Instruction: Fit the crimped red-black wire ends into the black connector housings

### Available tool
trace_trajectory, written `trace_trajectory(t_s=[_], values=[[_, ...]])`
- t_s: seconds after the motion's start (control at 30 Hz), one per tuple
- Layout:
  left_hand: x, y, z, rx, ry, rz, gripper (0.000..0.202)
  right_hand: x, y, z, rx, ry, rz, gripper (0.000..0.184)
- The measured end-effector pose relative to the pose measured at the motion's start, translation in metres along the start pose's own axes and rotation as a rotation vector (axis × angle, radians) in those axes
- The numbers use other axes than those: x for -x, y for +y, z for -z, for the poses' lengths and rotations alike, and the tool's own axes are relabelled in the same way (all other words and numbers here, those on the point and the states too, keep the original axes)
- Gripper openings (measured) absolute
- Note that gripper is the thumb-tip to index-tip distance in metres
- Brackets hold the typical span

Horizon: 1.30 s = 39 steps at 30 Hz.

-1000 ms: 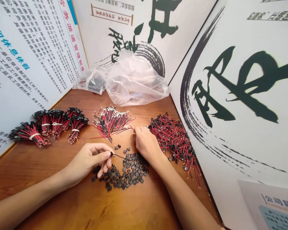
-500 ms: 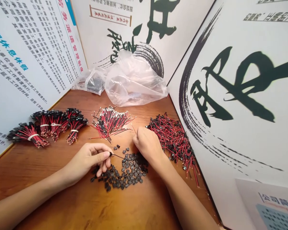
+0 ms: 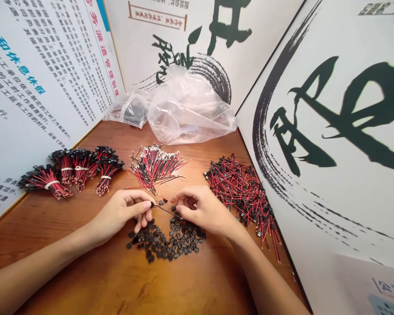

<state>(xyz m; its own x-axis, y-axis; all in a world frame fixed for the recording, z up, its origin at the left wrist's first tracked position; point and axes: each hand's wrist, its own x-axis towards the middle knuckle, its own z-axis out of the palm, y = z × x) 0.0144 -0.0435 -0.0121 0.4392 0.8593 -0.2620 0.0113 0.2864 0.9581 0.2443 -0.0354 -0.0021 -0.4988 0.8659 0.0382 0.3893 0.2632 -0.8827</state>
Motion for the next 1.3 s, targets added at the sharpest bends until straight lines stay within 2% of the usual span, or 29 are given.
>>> trace_trajectory(t_s=[0.2, 0.63, 0.93, 1.3], values=[[-0.0011, 0.0001, 0.0005, 0.026, 0.008, -0.001, 0.026, 0.0026, -0.0055, 0.0062, -0.056, -0.077, 0.018, 0.013], [0.0001, 0.0000, 0.0011, 0.059, -0.038, -0.010, 0.027, 0.0027, -0.0056, 0.0059, -0.042, -0.098, 0.039, 0.010], [0.0003, -0.0003, 0.0009, 0.001, -0.012, -0.030, 0.026, 0.0037, -0.0091, 0.0055, -0.025, -0.113, 0.087, 0.009], [0.0011, 0.0024, -0.0005, 0.018, -0.042, -0.026, 0.025, 0.0047, -0.0083, 0.0046, -0.239, -0.164, 0.066, 0.010]])
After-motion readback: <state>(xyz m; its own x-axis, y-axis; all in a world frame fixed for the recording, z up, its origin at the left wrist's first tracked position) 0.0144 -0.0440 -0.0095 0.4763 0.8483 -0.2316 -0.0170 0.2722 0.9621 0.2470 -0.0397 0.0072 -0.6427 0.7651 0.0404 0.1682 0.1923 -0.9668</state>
